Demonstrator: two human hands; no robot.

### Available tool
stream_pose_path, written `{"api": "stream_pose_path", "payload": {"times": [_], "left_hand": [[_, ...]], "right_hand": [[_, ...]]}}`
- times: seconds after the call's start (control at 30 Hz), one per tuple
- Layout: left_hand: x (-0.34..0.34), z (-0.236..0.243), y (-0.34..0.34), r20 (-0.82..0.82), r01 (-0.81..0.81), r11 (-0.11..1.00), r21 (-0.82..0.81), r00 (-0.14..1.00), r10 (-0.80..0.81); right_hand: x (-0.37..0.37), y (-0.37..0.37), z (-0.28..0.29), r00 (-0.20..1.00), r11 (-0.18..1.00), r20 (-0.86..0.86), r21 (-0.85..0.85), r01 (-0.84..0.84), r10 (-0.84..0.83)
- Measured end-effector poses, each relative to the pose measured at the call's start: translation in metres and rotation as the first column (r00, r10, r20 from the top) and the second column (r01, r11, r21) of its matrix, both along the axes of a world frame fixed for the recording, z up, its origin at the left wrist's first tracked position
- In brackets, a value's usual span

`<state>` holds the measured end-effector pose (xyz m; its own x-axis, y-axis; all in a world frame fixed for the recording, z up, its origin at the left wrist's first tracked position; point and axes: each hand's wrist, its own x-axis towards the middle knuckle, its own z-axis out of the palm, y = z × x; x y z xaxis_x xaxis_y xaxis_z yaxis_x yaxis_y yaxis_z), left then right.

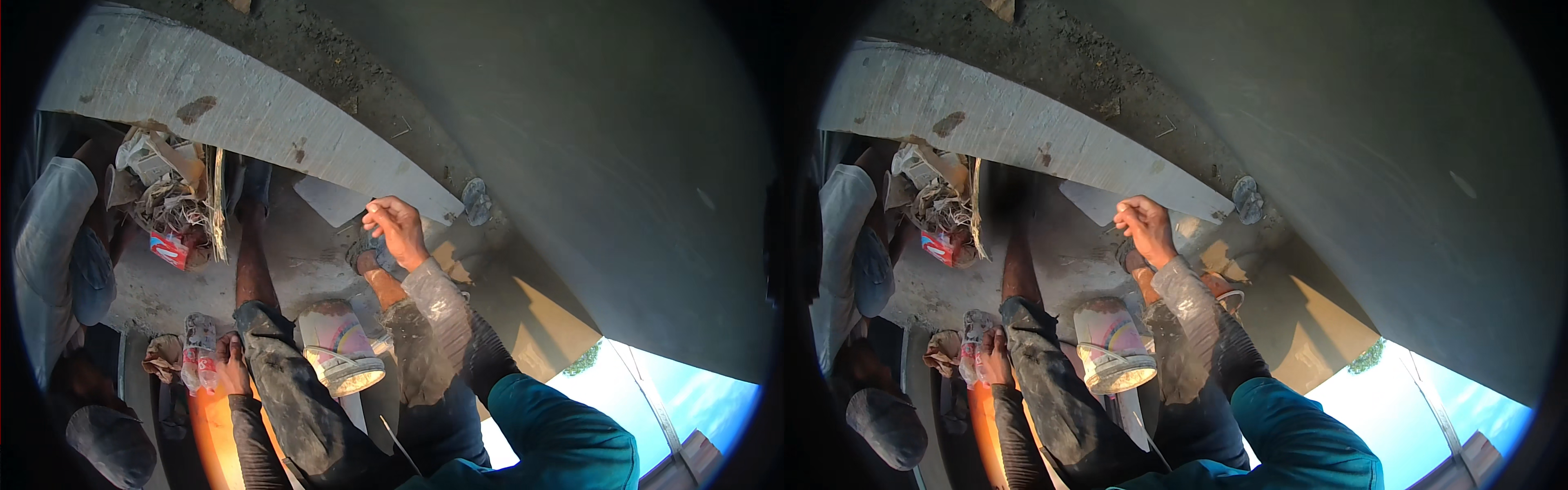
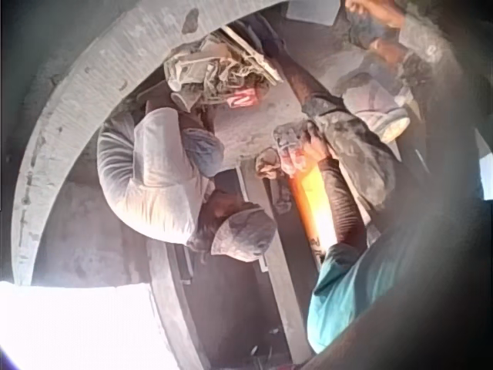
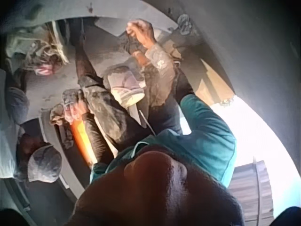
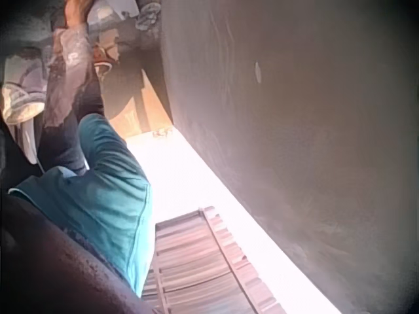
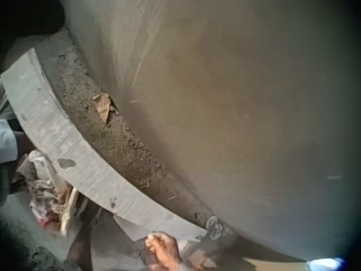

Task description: The person pours water from a cup onto the top edge of a wall, moves a wooden plank aside, and uses a trowel to scoop cement mixture from a bucket and apply it along the wall edge.

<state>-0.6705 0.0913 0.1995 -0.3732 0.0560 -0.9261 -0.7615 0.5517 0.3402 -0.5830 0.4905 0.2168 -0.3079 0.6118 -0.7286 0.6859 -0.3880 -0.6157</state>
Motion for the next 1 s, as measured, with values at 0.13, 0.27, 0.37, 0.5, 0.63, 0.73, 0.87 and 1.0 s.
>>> {"api": "stream_pose_path", "payload": {"times": [0.13,0.27,0.37,0.5,0.63,0.73,0.87,1.0], "left_hand": [[-0.048,0.060,0.104,-0.385,0.481,0.869,0.116,0.828,-0.407],[-0.012,0.030,0.195,-0.022,0.183,0.841,0.509,0.979,-0.201],[0.017,-0.035,0.257,-0.005,0.065,0.824,0.563,0.997,-0.075],[0.039,-0.127,0.318,0.157,-0.292,0.679,0.674,0.954,0.255],[0.012,-0.166,0.338,0.402,-0.449,0.217,0.867,0.886,0.231],[-0.009,-0.186,0.326,0.557,-0.618,0.188,0.763,0.777,0.294],[0.001,-0.181,0.335,0.463,-0.599,0.268,0.755,0.776,0.429],[0.014,-0.173,0.349,0.337,-0.597,0.312,0.739,0.728,0.597]], "right_hand": [[0.177,0.139,-0.053,0.763,0.552,0.570,0.547,-0.629,0.305],[0.278,0.252,-0.102,0.280,0.144,0.832,0.241,-0.960,0.478],[0.332,0.284,-0.137,0.044,-0.050,0.818,0.088,-0.995,0.573],[0.402,0.297,-0.146,-0.107,-0.226,0.838,0.020,-0.974,0.534],[0.450,0.298,-0.161,-0.137,-0.033,0.792,-0.146,-0.989,0.594],[0.499,0.295,-0.164,-0.172,-0.113,0.859,-0.134,-0.984,0.482],[0.515,0.285,-0.158,-0.443,-0.028,0.780,-0.482,-0.876,0.441],[0.546,0.236,-0.145,0.092,0.330,0.864,-0.089,-0.940,0.495]]}}
